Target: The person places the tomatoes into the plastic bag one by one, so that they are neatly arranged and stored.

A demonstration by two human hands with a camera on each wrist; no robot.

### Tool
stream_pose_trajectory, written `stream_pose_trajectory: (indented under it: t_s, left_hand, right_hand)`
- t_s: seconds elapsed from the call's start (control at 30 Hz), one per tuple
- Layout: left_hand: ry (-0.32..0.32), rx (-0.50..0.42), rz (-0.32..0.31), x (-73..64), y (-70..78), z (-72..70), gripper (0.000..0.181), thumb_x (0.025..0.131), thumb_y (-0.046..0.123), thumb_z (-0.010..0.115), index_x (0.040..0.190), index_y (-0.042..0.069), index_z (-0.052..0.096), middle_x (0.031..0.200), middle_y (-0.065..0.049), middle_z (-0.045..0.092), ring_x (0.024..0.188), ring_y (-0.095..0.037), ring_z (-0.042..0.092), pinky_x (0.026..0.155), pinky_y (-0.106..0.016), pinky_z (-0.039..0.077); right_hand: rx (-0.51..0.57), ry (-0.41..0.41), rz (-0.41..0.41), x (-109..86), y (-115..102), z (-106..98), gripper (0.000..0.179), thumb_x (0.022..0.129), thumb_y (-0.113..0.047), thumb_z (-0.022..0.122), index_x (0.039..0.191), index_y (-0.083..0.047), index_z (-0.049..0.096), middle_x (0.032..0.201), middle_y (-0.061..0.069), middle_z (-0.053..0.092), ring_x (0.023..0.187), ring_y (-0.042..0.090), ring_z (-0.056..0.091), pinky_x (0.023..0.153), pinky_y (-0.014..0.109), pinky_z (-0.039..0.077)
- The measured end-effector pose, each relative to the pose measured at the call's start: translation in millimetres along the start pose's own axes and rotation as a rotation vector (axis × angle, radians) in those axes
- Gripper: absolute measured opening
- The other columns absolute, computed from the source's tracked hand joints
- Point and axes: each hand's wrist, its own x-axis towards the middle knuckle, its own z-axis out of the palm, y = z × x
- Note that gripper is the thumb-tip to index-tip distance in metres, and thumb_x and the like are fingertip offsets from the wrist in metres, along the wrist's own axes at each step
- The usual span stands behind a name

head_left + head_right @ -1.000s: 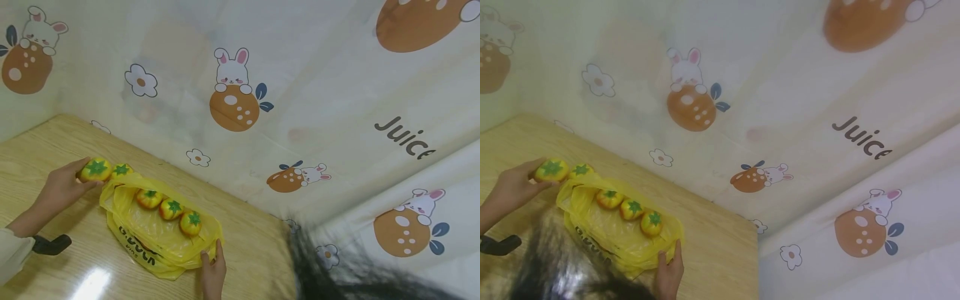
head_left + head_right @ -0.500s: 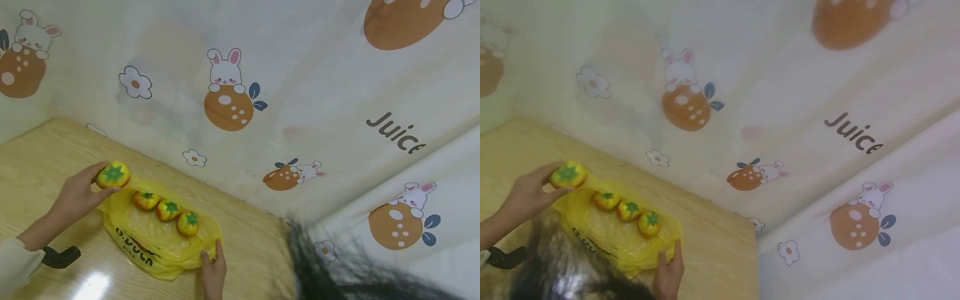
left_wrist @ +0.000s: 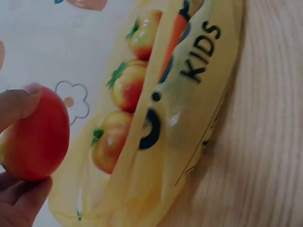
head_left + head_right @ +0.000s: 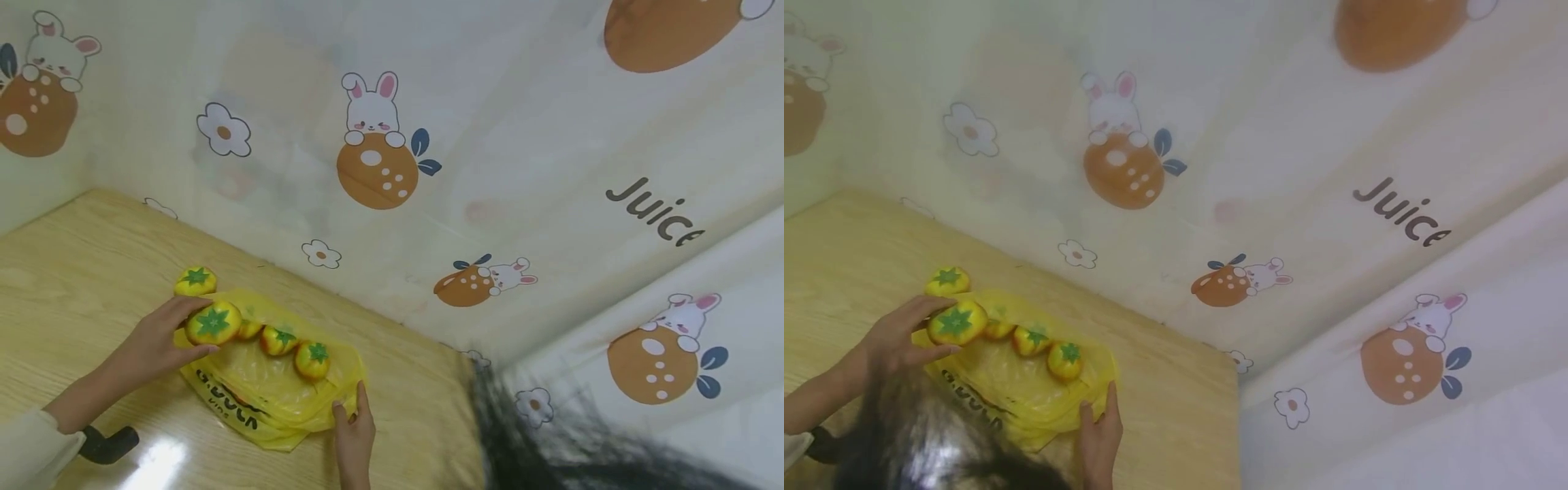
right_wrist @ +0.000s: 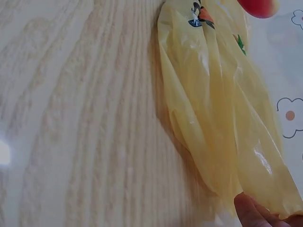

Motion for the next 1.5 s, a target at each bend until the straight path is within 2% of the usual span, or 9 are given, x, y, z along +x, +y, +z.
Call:
stream_pose_trajectory:
  t_s: [0.1, 0.23, 0.43, 0.6, 0.67, 1.07, 1.23, 1.37, 1.5]
  left_hand:
    - [-0.025, 0.009, 0.012, -2.6, 5.1, 5.4, 0.069, 0.067, 0.032, 0.082, 0.123, 0.007, 0.051, 0.120, -0.009, 0.054, 0.109, -0.029, 0.051, 0.086, -0.046, 0.046]
    - [-0.104, 0.004, 0.008, -5.7, 10.1, 13.0, 0.069, 0.070, 0.037, 0.079, 0.124, 0.005, 0.051, 0.119, -0.012, 0.055, 0.110, -0.031, 0.049, 0.087, -0.052, 0.045]
    - [-0.223, 0.055, -0.066, -8.0, 5.6, 21.0, 0.070, 0.071, 0.039, 0.077, 0.123, 0.002, 0.049, 0.116, -0.016, 0.055, 0.106, -0.033, 0.052, 0.086, -0.052, 0.046]
    - [-0.223, 0.129, -0.071, -7.5, -4.0, 30.2, 0.068, 0.068, 0.034, 0.079, 0.118, 0.000, 0.050, 0.107, -0.014, 0.052, 0.093, -0.027, 0.055, 0.079, -0.046, 0.050]
    - [-0.222, 0.144, -0.077, -6.2, -5.6, 33.2, 0.067, 0.069, 0.033, 0.079, 0.118, -0.001, 0.050, 0.105, -0.014, 0.050, 0.090, -0.026, 0.055, 0.077, -0.045, 0.051]
    - [-0.251, 0.278, -0.150, -7.2, -9.8, 36.5, 0.079, 0.074, 0.041, 0.073, 0.131, -0.004, 0.041, 0.110, -0.025, 0.058, 0.094, -0.039, 0.059, 0.072, -0.051, 0.050]
    - [-0.251, 0.340, -0.180, -12.2, -4.8, 40.5, 0.073, 0.074, 0.044, 0.071, 0.121, -0.006, 0.047, 0.089, -0.019, 0.062, 0.070, -0.027, 0.060, 0.057, -0.041, 0.050]
    - [-0.229, 0.352, -0.202, -18.1, 1.1, 45.3, 0.069, 0.072, 0.046, 0.072, 0.112, -0.006, 0.050, 0.081, -0.017, 0.058, 0.060, -0.022, 0.055, 0.048, -0.037, 0.046]
    - [-0.188, 0.351, -0.186, -23.2, 9.8, 48.1, 0.071, 0.070, 0.048, 0.073, 0.110, -0.006, 0.050, 0.077, -0.016, 0.056, 0.055, -0.022, 0.053, 0.045, -0.035, 0.044]
  right_hand:
    - [0.001, -0.004, 0.002, 1.7, 3, 1, 0.064, 0.086, -0.024, 0.058, 0.142, -0.007, 0.033, 0.142, 0.017, 0.040, 0.092, 0.020, 0.059, 0.076, 0.035, 0.051]
    - [0.016, -0.019, 0.011, 3.0, 4, 1, 0.065, 0.086, -0.024, 0.058, 0.143, -0.008, 0.032, 0.140, 0.018, 0.043, 0.046, 0.005, 0.024, 0.042, 0.019, 0.031]
    - [0.002, 0.008, 0.002, 2.2, 7, 3, 0.064, 0.085, -0.022, 0.059, 0.142, -0.007, 0.034, 0.139, 0.015, 0.045, 0.044, 0.003, 0.022, 0.041, 0.017, 0.029]
    - [-0.025, 0.022, 0.013, 0.9, 9, 4, 0.062, 0.085, -0.019, 0.059, 0.141, -0.006, 0.036, 0.097, 0.007, 0.059, 0.042, 0.002, 0.022, 0.039, 0.016, 0.027]
    - [-0.022, 0.014, 0.028, 0.5, 9, 4, 0.063, 0.085, -0.020, 0.059, 0.141, -0.007, 0.035, 0.077, 0.002, 0.052, 0.042, 0.002, 0.022, 0.039, 0.016, 0.027]
    - [-0.009, 0.001, 0.033, 0.4, 11, 3, 0.065, 0.085, -0.022, 0.060, 0.142, -0.008, 0.034, 0.048, -0.009, 0.029, 0.040, 0.002, 0.022, 0.037, 0.017, 0.027]
    - [0.002, -0.005, 0.026, 2.1, 7, 3, 0.064, 0.086, -0.021, 0.058, 0.142, -0.006, 0.032, 0.064, -0.003, 0.046, 0.040, 0.002, 0.024, 0.038, 0.016, 0.028]
    - [0.023, -0.007, 0.004, 5.4, 1, 1, 0.065, 0.086, -0.020, 0.057, 0.143, -0.004, 0.031, 0.112, 0.012, 0.057, 0.041, 0.003, 0.027, 0.039, 0.017, 0.030]
    - [0.011, 0.011, -0.012, 11.1, -3, -1, 0.063, 0.086, -0.020, 0.056, 0.142, -0.003, 0.032, 0.138, 0.018, 0.044, 0.079, 0.021, 0.061, 0.070, 0.032, 0.052]
